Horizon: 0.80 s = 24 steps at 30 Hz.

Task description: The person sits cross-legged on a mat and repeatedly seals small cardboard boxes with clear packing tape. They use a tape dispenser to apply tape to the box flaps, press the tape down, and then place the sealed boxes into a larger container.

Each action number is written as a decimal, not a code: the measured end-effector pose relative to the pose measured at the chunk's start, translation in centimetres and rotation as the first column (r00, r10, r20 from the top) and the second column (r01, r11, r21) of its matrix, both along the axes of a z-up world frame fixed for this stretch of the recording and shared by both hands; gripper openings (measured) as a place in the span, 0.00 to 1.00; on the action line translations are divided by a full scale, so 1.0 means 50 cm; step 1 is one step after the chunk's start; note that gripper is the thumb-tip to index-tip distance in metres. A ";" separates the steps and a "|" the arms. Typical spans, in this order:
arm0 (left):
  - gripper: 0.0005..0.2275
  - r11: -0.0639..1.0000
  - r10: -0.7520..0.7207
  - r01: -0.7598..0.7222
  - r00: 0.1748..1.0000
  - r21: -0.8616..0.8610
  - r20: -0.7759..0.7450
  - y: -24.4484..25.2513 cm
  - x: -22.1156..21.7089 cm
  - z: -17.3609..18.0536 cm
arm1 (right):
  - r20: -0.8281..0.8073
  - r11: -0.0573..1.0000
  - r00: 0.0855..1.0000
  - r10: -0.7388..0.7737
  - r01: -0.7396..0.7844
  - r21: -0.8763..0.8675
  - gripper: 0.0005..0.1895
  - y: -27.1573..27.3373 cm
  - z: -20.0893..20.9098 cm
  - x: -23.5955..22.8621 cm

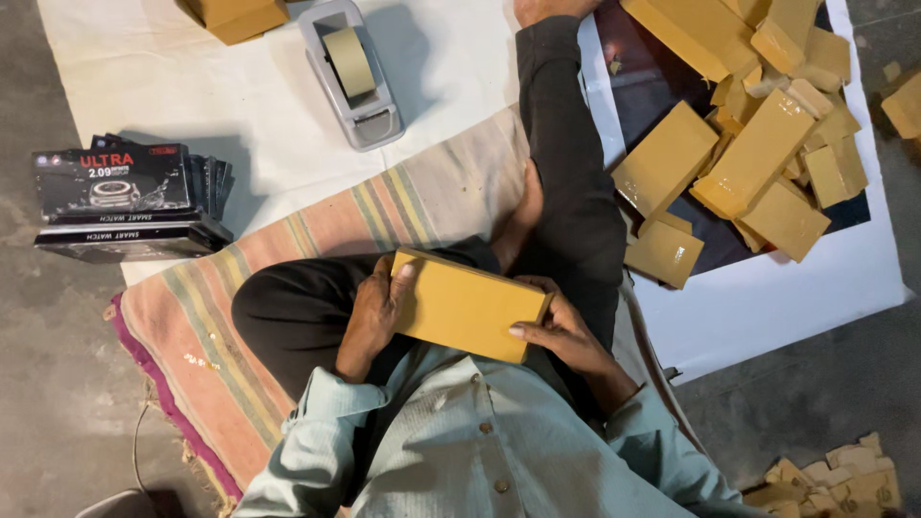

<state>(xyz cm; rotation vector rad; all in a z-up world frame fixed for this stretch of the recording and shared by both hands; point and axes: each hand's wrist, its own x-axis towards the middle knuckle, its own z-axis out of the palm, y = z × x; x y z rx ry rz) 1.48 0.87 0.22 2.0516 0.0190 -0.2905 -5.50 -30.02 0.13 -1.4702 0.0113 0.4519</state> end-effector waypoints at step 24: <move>0.27 0.820 0.002 -0.257 0.895 0.512 0.445 -0.034 0.054 -0.054 | -0.267 0.830 0.838 -0.475 0.528 0.182 0.12 -0.089 -0.127 0.123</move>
